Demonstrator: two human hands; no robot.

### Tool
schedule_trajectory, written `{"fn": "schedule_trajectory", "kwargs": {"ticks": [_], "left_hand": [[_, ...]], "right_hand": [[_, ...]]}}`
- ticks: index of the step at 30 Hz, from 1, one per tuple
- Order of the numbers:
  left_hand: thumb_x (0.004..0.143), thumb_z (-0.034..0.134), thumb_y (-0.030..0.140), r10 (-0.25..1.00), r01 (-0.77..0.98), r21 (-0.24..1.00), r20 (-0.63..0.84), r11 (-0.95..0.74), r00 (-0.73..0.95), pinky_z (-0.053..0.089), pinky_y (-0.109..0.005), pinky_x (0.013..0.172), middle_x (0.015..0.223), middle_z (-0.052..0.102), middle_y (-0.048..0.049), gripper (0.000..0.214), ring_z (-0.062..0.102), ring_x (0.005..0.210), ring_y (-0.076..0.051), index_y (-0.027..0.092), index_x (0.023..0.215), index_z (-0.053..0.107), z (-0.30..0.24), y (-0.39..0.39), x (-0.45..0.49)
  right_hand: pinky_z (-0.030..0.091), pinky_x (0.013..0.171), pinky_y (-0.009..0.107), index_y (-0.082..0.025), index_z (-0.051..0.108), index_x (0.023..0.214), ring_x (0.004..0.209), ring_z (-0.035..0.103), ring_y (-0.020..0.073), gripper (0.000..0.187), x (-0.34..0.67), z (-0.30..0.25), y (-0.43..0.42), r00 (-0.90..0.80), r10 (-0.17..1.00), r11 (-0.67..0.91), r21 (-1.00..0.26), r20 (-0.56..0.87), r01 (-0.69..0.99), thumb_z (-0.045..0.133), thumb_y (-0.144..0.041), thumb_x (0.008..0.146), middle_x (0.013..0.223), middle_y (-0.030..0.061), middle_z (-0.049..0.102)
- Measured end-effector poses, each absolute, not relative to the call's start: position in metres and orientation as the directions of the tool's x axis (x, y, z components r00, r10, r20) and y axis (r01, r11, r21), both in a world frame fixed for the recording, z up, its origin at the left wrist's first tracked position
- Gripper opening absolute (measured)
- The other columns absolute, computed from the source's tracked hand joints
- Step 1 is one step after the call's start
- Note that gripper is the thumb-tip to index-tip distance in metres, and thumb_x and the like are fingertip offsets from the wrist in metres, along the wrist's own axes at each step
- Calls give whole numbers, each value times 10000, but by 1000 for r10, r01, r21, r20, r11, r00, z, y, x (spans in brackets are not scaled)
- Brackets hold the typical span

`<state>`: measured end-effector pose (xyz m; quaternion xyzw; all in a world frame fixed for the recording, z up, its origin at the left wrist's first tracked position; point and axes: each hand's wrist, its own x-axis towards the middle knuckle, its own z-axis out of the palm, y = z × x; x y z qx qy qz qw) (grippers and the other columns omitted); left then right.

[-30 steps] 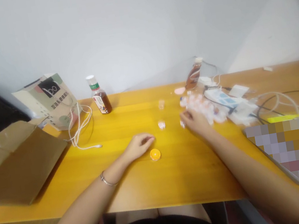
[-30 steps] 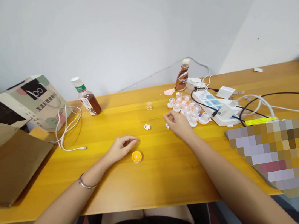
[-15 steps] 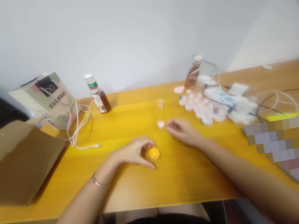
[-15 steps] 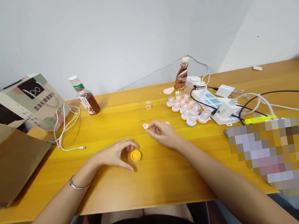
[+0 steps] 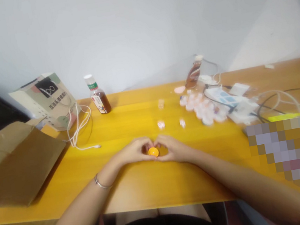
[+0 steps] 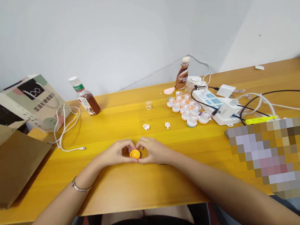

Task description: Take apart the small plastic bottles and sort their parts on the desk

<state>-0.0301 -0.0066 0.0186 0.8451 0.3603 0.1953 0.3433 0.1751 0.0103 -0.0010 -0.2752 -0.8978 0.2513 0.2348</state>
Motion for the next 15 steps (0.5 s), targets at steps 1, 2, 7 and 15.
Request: {"fn": "schedule_trajectory", "kwargs": {"ticks": [1,2,7,15], "left_hand": [[689,654,423,752,480,723,82,-496,654,411,-198,601,789,592,-13,342,524,668,-97,135,849,559,18,-6,-30],[693,651,425,763,488,724,82,-488,641,419,-198,609,789,606,-16,342,540,672,-99,133,852,570,18,-6,-29],[722,629,394,786,498,721,104,-482,609,440,-212,679,816,647,-21,307,584,728,-116,151,909,611,24,-7,-33],[714,626,396,902,546,721,292,-426,318,443,-232,689,915,619,-71,353,560,762,-135,134,951,624,13,44,-30]], "right_hand": [[396,653,268,-193,537,831,721,512,152,242,174,-2,9,-725,623,718,-583,293,381,674,-299,662,770,14,552],[392,645,264,-192,532,811,707,509,147,218,173,-2,9,-713,632,714,-586,303,383,666,-276,660,752,8,547],[371,600,247,-186,504,736,642,488,126,177,170,-2,7,-679,662,694,-603,318,394,645,-263,661,690,-9,527],[376,615,248,-184,548,792,666,500,127,161,172,0,8,-693,666,671,-628,278,393,641,-231,669,739,2,561]]}}
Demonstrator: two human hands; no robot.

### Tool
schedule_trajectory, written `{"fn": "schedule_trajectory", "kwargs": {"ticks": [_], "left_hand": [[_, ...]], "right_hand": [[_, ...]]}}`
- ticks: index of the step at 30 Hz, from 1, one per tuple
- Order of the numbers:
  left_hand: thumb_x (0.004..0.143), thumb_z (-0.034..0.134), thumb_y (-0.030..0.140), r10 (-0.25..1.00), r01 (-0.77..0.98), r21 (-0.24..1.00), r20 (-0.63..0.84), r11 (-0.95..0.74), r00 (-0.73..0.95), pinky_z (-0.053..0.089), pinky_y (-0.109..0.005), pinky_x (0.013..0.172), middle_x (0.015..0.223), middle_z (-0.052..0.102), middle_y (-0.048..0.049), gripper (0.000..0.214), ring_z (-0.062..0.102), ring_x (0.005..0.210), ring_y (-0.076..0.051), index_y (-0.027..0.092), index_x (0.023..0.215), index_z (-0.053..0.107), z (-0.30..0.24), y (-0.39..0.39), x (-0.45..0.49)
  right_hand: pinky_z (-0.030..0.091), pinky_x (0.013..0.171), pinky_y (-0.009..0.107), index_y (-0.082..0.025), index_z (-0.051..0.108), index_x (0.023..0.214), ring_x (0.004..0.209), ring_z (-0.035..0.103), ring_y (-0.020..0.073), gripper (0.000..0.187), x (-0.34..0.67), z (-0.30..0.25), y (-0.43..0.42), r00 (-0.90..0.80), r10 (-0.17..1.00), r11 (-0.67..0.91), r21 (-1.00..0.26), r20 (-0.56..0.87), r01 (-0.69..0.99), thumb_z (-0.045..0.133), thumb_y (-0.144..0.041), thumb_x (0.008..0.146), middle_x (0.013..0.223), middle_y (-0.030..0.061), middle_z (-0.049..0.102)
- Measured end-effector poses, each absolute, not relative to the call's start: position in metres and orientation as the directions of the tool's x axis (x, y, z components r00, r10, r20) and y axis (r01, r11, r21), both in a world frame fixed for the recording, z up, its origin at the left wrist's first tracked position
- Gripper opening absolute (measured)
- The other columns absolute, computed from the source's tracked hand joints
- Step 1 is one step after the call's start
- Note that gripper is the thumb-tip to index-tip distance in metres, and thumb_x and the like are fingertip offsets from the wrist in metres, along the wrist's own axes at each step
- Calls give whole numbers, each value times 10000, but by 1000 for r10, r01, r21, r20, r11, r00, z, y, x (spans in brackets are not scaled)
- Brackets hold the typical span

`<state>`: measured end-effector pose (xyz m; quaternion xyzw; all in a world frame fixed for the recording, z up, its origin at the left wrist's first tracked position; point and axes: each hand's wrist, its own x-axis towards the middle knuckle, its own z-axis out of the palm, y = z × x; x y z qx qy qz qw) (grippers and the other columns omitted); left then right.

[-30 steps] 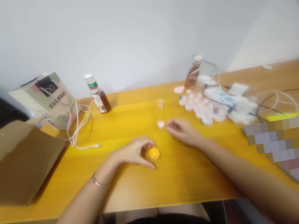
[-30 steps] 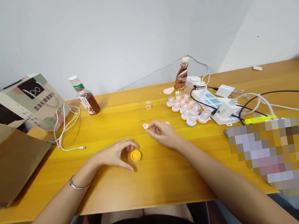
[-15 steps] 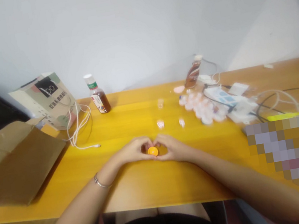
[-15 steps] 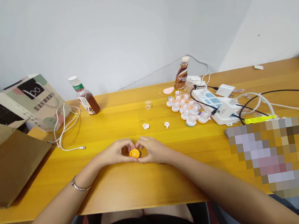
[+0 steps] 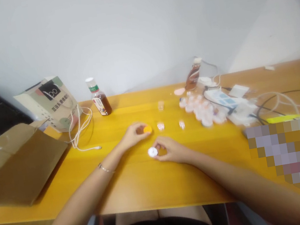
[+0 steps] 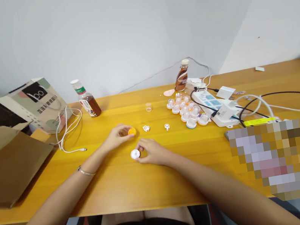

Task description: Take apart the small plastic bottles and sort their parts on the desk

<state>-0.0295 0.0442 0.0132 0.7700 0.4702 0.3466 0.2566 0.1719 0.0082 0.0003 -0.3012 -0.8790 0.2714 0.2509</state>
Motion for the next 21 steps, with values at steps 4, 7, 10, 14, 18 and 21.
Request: {"fn": "schedule_trajectory", "kwargs": {"ticks": [4,7,10,14,18,21], "left_hand": [[679,631,339,930,643,672,273,-367,246,437,-220,640,817,616,-43,314,551,679,-121,103,884,649,5,91,-7],[661,620,286,932,663,655,270,-363,242,421,-212,605,701,601,-5,248,539,628,-114,98,819,652,5,113,12],[644,615,238,930,671,646,288,-364,227,422,-221,626,676,594,6,213,540,637,-120,104,807,646,5,120,25],[624,644,217,931,684,639,313,-353,188,443,-260,719,830,618,-40,312,563,745,-152,110,917,623,2,118,23],[659,660,286,926,668,666,365,-332,96,438,-302,810,1044,578,-109,450,558,870,-178,110,1061,561,4,102,7],[753,579,308,923,610,700,349,-371,161,448,-272,757,1020,601,-91,318,568,865,-162,132,1017,584,15,75,-10]], "right_hand": [[385,637,256,-185,545,797,690,510,135,160,173,0,9,-698,663,671,-630,271,392,639,-238,679,751,5,566],[391,658,263,-184,544,801,715,514,141,161,173,-1,10,-707,653,675,-631,272,381,638,-233,680,766,9,568],[391,654,260,-188,555,811,705,507,140,168,174,-2,11,-704,652,675,-639,281,370,644,-229,675,753,5,558],[387,636,253,-190,562,810,686,499,135,170,174,-2,11,-699,657,668,-647,281,368,649,-221,668,736,-1,548],[385,629,250,-188,559,811,686,496,132,168,174,-3,11,-704,657,661,-654,269,367,646,-227,673,743,-2,551],[385,628,248,-181,548,805,680,498,128,165,174,-3,11,-689,676,645,-662,262,382,642,-240,682,744,0,552]]}}
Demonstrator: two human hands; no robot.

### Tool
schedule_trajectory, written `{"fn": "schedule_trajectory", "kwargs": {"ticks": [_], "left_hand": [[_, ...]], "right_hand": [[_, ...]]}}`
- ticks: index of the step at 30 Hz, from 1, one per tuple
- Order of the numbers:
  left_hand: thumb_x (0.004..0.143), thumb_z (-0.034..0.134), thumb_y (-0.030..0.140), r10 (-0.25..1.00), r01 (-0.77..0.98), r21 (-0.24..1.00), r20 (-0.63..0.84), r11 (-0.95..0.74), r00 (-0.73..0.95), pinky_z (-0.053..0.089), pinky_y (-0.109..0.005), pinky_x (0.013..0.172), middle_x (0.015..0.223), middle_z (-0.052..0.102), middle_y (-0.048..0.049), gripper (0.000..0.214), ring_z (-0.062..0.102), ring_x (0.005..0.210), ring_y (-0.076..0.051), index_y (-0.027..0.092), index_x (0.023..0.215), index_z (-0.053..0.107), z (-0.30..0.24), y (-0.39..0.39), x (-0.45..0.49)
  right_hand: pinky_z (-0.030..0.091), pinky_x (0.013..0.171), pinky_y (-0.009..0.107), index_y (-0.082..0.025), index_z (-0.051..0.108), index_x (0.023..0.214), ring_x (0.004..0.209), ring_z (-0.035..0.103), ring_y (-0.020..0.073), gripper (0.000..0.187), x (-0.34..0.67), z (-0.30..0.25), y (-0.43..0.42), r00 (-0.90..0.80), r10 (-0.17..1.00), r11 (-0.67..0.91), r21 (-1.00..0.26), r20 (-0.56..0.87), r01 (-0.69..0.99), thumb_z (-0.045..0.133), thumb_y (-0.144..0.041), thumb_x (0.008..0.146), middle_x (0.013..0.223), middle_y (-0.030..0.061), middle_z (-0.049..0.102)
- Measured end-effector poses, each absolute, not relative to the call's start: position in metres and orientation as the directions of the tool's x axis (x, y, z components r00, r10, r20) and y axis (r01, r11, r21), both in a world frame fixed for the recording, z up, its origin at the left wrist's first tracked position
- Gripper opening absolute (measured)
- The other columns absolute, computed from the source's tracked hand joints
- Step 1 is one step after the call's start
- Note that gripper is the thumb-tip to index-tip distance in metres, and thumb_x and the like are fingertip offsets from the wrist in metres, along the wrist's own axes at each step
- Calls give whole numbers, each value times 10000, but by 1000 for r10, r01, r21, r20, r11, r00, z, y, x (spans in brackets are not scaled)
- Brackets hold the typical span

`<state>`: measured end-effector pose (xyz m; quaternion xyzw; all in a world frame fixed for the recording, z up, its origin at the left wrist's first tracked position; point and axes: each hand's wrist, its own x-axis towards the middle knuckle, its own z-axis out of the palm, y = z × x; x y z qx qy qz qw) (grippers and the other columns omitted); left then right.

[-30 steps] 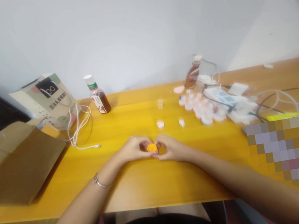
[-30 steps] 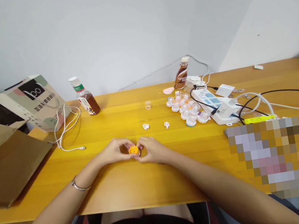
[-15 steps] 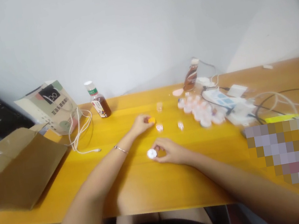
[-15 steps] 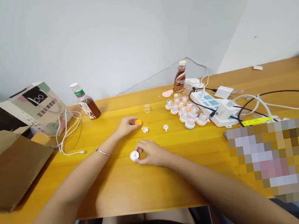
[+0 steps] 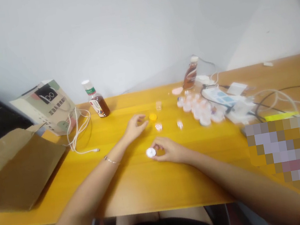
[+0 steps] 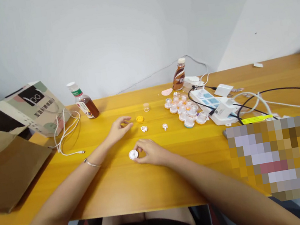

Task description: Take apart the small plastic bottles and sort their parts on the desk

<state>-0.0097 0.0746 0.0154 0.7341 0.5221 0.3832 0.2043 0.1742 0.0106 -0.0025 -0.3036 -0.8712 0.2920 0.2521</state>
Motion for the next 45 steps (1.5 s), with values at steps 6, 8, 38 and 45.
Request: {"fn": "schedule_trajectory", "kwargs": {"ticks": [6,8,38,45], "left_hand": [[783,572,345,818,495,734,143,-465,557,432,-237,709,941,640,-49,270,577,845,-142,168,982,617,32,11,-36],[769,595,325,788,460,755,118,-466,605,433,-249,740,944,634,-54,283,570,847,-140,163,1001,604,29,2,-40],[886,413,235,699,486,586,207,-649,685,402,-283,848,944,536,-70,239,514,899,-157,182,1039,589,16,-8,-25],[894,375,216,670,472,590,165,-655,724,402,-278,824,937,535,-66,197,508,873,-153,172,986,544,18,-6,-20]], "right_hand": [[384,617,247,-184,541,801,663,490,126,158,172,-3,10,-646,713,623,-670,274,404,628,-266,698,723,-5,530],[382,609,247,-184,541,802,658,487,126,153,171,-3,10,-643,714,623,-669,277,404,623,-267,704,715,-6,524],[378,600,244,-186,502,881,639,460,120,230,172,-4,11,-653,708,622,-675,268,397,629,-273,710,711,-16,496],[360,588,243,-193,465,767,618,426,115,179,172,-4,12,-674,683,658,-637,280,401,612,-276,705,680,-25,457]]}}
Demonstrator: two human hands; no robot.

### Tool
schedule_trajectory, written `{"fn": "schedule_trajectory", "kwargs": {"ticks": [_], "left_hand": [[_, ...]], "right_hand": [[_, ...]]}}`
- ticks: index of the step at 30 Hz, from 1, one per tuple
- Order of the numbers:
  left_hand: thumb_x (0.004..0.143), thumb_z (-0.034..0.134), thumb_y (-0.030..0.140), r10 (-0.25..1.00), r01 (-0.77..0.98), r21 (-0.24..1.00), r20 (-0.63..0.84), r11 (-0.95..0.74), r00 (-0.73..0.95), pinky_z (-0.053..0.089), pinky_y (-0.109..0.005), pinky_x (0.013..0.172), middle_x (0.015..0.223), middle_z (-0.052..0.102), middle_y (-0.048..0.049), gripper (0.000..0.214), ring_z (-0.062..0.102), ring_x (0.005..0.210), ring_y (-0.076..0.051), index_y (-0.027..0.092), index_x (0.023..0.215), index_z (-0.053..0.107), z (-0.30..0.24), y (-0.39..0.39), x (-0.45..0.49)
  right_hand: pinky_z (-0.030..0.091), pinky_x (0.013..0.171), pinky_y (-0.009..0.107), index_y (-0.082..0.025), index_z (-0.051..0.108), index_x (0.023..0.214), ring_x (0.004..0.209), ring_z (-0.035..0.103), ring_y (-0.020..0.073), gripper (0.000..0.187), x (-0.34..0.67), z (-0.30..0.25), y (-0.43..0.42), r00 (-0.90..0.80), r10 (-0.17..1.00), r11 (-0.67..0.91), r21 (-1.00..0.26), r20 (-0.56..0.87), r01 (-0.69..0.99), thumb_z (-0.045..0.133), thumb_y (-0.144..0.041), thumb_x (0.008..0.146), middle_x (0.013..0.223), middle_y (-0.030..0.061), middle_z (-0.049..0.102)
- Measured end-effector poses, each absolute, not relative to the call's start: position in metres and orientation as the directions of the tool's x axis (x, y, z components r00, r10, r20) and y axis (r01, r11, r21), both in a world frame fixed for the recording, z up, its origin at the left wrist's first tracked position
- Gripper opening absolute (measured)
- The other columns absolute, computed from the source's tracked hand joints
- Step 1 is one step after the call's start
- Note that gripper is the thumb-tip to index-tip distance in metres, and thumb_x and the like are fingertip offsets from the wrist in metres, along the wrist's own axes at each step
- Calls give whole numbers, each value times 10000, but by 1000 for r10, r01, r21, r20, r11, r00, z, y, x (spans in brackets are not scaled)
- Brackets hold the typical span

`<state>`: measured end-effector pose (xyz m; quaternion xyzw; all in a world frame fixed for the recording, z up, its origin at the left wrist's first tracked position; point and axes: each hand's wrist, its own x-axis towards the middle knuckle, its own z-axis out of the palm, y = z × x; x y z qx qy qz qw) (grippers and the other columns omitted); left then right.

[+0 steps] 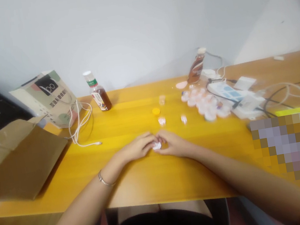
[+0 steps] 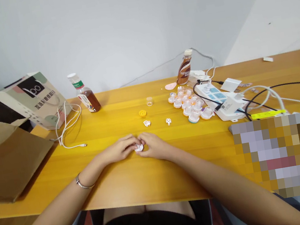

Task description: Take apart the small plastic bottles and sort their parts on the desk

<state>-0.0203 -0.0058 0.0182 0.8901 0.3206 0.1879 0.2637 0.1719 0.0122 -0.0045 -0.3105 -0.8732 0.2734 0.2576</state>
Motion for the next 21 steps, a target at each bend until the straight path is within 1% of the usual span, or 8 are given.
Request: {"fn": "schedule_trajectory", "kwargs": {"ticks": [3,6,10,17,21], "left_hand": [[886,397,213,674,461,620,152,-635,723,401,-266,806,914,552,-53,151,511,853,-144,172,941,532,19,-6,-19],[868,426,205,698,486,639,114,-596,707,407,-251,747,860,558,-32,97,510,777,-129,174,904,511,19,-6,-19],[850,451,209,742,540,641,70,-545,666,402,-233,675,805,549,-18,60,494,706,-117,170,871,492,17,-7,-19],[853,456,223,759,539,637,113,-550,641,397,-221,671,800,558,-19,80,501,710,-112,162,849,508,15,-9,-19],[847,475,274,783,559,649,93,-516,615,394,-210,632,776,567,-14,123,502,675,-104,157,839,512,15,-8,-22]], "right_hand": [[358,584,240,-196,452,751,615,422,112,206,172,-4,12,-671,679,667,-632,298,394,628,-282,686,680,-27,449],[362,581,241,-196,443,732,609,427,111,228,171,-3,11,-657,690,660,-636,304,399,644,-284,668,674,-28,456],[376,595,241,-190,489,770,634,464,116,197,172,-2,10,-671,678,659,-654,302,371,645,-256,669,708,-13,513],[385,606,243,-188,521,806,656,490,122,186,173,-3,11,-677,676,654,-661,292,368,645,-250,681,726,-5,542],[386,614,244,-188,530,820,660,492,122,179,174,-2,11,-684,672,653,-662,282,369,639,-240,688,737,-4,550]]}}
